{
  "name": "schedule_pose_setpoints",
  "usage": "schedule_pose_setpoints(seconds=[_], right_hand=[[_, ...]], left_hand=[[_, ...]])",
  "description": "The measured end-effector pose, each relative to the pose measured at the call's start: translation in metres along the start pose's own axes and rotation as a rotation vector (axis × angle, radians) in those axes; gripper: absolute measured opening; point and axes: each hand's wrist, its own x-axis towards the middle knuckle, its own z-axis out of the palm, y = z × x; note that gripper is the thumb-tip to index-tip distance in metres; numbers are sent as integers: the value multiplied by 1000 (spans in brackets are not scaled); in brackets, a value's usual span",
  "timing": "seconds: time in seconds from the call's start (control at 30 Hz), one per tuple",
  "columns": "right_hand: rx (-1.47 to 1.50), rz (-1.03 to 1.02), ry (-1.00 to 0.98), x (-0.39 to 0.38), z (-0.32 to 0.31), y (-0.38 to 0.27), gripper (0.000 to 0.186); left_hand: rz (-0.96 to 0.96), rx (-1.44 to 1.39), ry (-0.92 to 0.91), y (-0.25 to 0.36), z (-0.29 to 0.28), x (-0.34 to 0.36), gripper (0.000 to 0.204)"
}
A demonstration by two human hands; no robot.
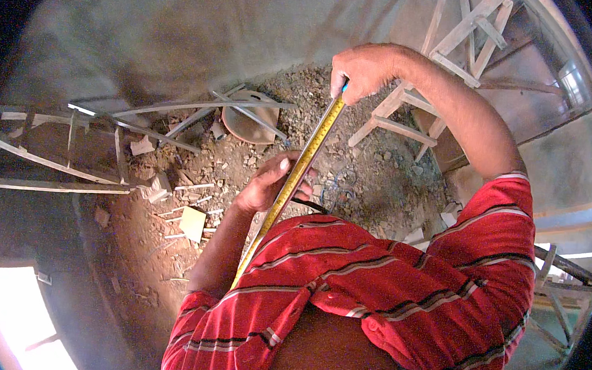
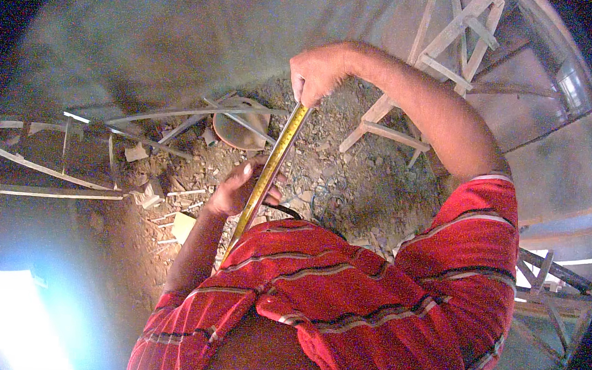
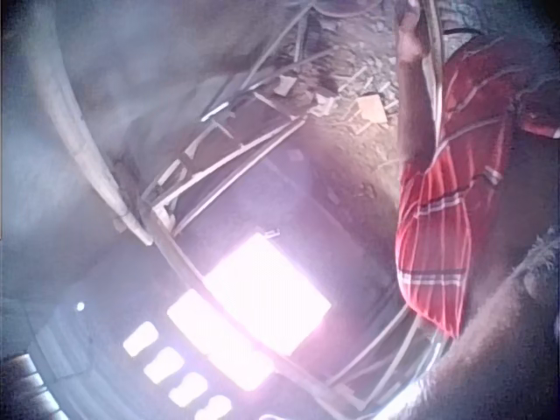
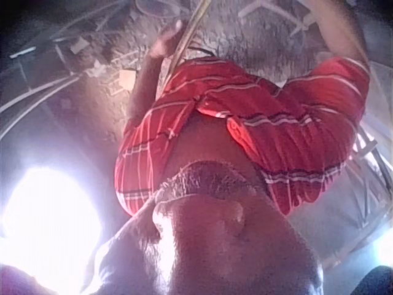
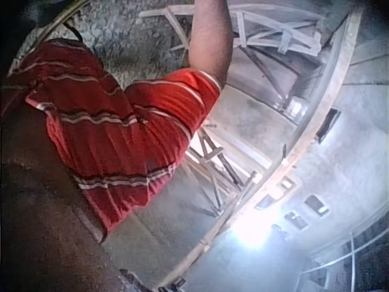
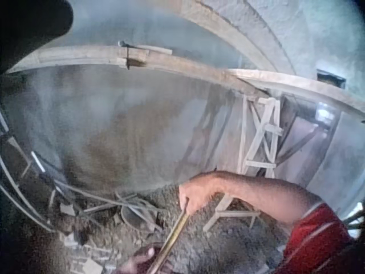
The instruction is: The person measures a metal stud with a tape measure, then marks and cuts a section from another metal stud using tin snips by hand.
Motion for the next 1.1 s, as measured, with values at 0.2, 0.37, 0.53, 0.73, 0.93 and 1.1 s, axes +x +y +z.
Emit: schedule_pose_setpoints(seconds=[0.2,0.37,0.53,0.73,0.93,1.1], right_hand=[[-153,47,3,-8,-5,-14,31],[-147,77,59,-17,0,-18,27],[-210,72,87,-20,6,-15,24],[-182,87,98,-23,12,-16,23],[-163,84,122,-26,17,-16,27],[-157,71,103,-25,17,-15,29]], left_hand=[[-36,-40,91,18,12,40,58],[-175,6,192,26,20,62,52],[-267,104,293,33,41,74,55],[-259,120,316,26,40,79,56],[-263,109,363,21,37,79,56],[-253,105,406,18,34,80,55]])
